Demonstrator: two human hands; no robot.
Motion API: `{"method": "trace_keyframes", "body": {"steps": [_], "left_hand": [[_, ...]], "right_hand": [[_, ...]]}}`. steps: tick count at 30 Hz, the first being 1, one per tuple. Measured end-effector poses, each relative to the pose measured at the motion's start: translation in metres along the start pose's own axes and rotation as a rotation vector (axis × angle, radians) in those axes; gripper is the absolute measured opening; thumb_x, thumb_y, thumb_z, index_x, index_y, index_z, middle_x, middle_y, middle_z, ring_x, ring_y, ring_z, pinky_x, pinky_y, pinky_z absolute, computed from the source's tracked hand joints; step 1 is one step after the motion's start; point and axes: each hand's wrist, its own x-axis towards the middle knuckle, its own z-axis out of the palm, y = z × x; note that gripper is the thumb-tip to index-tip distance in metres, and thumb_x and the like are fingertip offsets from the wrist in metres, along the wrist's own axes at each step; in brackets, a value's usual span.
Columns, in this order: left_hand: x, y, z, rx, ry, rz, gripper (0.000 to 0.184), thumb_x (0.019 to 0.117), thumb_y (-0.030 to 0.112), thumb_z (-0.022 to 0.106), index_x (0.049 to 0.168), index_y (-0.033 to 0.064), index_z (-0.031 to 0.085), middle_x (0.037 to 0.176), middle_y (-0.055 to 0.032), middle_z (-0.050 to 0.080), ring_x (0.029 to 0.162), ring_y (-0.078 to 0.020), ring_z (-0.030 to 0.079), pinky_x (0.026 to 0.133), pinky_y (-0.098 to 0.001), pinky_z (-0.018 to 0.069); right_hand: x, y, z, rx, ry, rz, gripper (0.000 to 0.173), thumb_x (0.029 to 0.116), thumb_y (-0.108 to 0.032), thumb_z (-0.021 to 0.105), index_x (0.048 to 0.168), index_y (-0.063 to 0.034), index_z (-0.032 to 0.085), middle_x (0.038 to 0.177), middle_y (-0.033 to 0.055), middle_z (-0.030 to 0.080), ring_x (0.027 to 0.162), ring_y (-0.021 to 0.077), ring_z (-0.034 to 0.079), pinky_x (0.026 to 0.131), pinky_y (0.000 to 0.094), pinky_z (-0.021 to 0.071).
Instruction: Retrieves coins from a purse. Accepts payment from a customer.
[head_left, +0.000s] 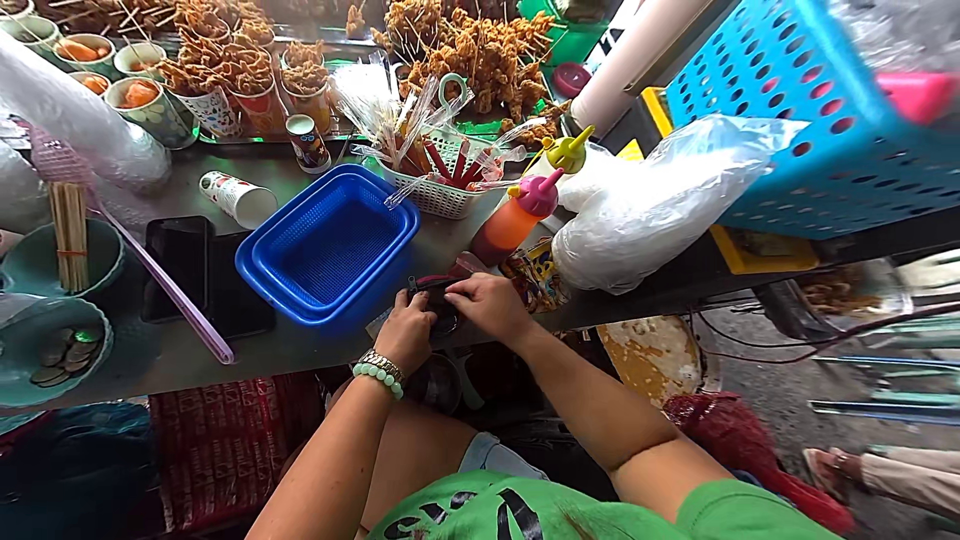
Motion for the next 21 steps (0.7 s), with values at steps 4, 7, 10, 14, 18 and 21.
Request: {"method": "trace_keyframes", "body": {"steps": [4,7,10,14,18,21], "left_hand": [[-0.002,0.002,-0.003,-0.001,-0.012,-0.003,0.038,0.0823,-0.012,0.061,0.117,-0.0006,0.071,0.162,-0.0193,0.035,0.152,-0.0426,0.025,0.117,-0.0502,0.0363],[-0.003,0.000,-0.004,0.001,-0.017,0.005,0.037,0.0829,-0.012,0.061,0.116,-0.0009,0.071,0.161,-0.0204,0.037,0.152,-0.0434,0.025,0.117,-0.0506,0.0358],[-0.002,-0.001,-0.003,-0.004,-0.006,0.016,0.036,0.0823,-0.011,0.061,0.115,-0.0009,0.072,0.160,-0.0198,0.039,0.151,-0.0435,0.026,0.117,-0.0510,0.0366],[-0.003,-0.003,-0.001,-0.020,0.028,0.033,0.032,0.0827,-0.011,0.061,0.111,-0.0024,0.073,0.157,-0.0219,0.041,0.151,-0.0444,0.027,0.116,-0.0518,0.0371],[-0.002,-0.002,-0.002,-0.016,0.024,0.022,0.032,0.0840,-0.009,0.061,0.113,-0.0016,0.073,0.158,-0.0215,0.040,0.151,-0.0442,0.026,0.116,-0.0511,0.0370],[-0.002,0.000,-0.003,-0.014,0.014,0.014,0.032,0.0846,-0.008,0.061,0.114,-0.0019,0.072,0.158,-0.0217,0.040,0.151,-0.0444,0.026,0.117,-0.0513,0.0367]], "right_hand": [[0.013,-0.016,0.036,-0.391,0.041,-0.003,0.017,0.0944,-0.009,0.063,0.099,0.0021,0.076,0.099,0.0219,0.072,0.099,0.0390,0.070,0.081,0.0555,0.0548],[0.007,0.008,0.051,-0.311,0.308,-0.184,0.013,0.0885,-0.006,0.067,0.088,-0.0020,0.078,0.082,0.0168,0.072,0.081,0.0345,0.073,0.069,0.0505,0.0582],[-0.004,0.022,0.028,0.160,0.251,-0.147,0.014,0.0886,-0.016,0.072,0.088,-0.0033,0.078,0.081,0.0081,0.071,0.076,0.0175,0.067,0.073,0.0351,0.0552],[-0.004,0.036,-0.015,1.198,0.218,0.248,0.016,0.0894,0.000,0.043,0.085,-0.0109,0.054,0.073,-0.0018,0.063,0.058,0.0035,0.057,0.051,0.0182,0.0442],[0.007,0.045,-0.032,1.082,0.131,0.497,0.013,0.0989,0.005,0.042,0.101,-0.0037,0.051,0.082,0.0037,0.067,0.066,0.0085,0.065,0.054,0.0209,0.0504],[0.011,0.046,-0.023,0.253,0.086,0.256,0.028,0.0933,-0.013,0.069,0.118,-0.0007,0.068,0.092,0.0076,0.062,0.076,0.0147,0.053,0.072,0.0308,0.0456]]}}
